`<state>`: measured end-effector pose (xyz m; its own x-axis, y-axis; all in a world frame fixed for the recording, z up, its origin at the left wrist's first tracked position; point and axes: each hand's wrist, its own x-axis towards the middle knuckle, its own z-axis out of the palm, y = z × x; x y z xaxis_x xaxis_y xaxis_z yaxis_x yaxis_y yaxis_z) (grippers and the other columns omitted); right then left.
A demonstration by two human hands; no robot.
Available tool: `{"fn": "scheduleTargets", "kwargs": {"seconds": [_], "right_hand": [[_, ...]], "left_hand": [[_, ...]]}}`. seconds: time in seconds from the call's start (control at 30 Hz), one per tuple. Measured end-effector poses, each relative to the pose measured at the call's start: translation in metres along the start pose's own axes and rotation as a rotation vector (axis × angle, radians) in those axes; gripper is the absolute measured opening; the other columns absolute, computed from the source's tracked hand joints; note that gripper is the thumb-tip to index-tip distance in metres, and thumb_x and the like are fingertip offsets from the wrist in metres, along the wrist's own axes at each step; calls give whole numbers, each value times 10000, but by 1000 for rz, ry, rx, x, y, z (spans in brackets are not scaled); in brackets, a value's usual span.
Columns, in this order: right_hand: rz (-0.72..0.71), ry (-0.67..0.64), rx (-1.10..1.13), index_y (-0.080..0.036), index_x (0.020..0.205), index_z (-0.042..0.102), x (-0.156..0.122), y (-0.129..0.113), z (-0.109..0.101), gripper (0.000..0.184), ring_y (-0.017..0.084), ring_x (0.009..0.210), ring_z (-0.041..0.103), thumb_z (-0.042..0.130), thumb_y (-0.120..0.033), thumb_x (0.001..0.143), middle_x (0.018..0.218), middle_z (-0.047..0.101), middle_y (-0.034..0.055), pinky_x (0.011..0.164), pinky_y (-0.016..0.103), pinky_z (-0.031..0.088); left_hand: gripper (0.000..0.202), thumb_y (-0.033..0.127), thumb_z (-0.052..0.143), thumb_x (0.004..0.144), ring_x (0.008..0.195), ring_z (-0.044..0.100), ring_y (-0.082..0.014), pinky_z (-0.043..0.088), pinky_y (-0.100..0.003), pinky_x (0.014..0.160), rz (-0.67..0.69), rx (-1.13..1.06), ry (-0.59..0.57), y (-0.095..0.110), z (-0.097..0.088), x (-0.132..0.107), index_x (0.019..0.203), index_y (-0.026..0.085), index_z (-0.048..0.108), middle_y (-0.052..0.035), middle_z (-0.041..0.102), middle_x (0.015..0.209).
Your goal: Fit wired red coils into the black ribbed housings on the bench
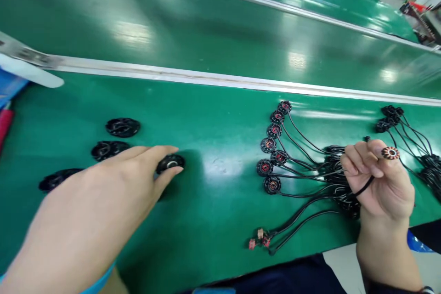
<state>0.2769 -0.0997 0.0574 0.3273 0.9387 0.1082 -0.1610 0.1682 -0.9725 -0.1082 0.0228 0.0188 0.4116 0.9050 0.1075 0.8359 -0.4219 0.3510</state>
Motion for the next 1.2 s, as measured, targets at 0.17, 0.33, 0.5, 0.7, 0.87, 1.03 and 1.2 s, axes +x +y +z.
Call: {"fn": "scheduleTargets", "kwargs": {"seconds": [0.17, 0.33, 0.5, 0.7, 0.87, 1.03, 1.2], "right_hand": [[20, -11, -14, -259, 828, 511, -3, -2, -2, 318, 156, 544, 223, 723, -458, 958, 573, 161, -59, 484, 293, 267], [1, -143, -177, -228, 876, 644, -22, -3, 12, 162, 161, 632, 418, 704, -336, 981, 622, 420, -8, 571, 319, 372], [-232, -567, -804, -226, 1029, 674, -34, -1, 37, 48, 118, 682, 551, 664, -186, 1005, 801, 630, -1, 597, 259, 458], [-322, -583, -895, -222, 1124, 657, -31, 7, 38, 102, 117, 718, 608, 614, -286, 1058, 829, 672, -2, 634, 242, 508], [-466, -511, -1008, -206, 1158, 666, -30, 2, 36, 193, 115, 663, 619, 662, -367, 1053, 803, 651, -8, 606, 276, 501], [-551, -431, -1004, -208, 1128, 652, -29, -3, 44, 109, 100, 609, 606, 667, -284, 1051, 774, 644, -27, 623, 289, 499], [-528, -415, -976, -207, 1114, 663, -31, 5, 43, 115, 95, 637, 618, 683, -298, 1046, 778, 636, -25, 627, 280, 491]], "left_hand": [[348, 446, 447, 1106, 755, 717, -195, 518, -286, 682, 388, 0, -42, 25, 12, 9, 1105, 249, 734, -6, 780, 1031], [264, 339, 689, 1036, 1012, 774, -217, 639, -339, 901, 657, -319, -5, 85, 15, 6, 1261, 202, 711, -68, 794, 1174], [174, 73, 750, 909, 808, 768, -140, 633, -245, 688, 842, -617, 403, 127, 36, -6, 994, 225, 753, -29, 808, 1020], [64, 212, 726, 1009, 849, 790, -135, 656, -239, 777, 610, -907, 139, 128, 48, -12, 995, 191, 785, -44, 826, 1029], [123, 264, 841, 917, 905, 799, -176, 658, -275, 843, 32, -1475, -339, 134, 35, -9, 1009, 190, 805, -72, 809, 1014], [278, 331, 881, 880, 906, 800, -175, 637, -240, 806, -204, -1724, -525, 140, 36, -10, 1085, 167, 789, -76, 793, 968], [290, 333, 921, 839, 840, 792, -150, 624, -227, 785, -311, -1758, -530, 141, 42, -10, 1029, 155, 792, -57, 790, 922]]}}
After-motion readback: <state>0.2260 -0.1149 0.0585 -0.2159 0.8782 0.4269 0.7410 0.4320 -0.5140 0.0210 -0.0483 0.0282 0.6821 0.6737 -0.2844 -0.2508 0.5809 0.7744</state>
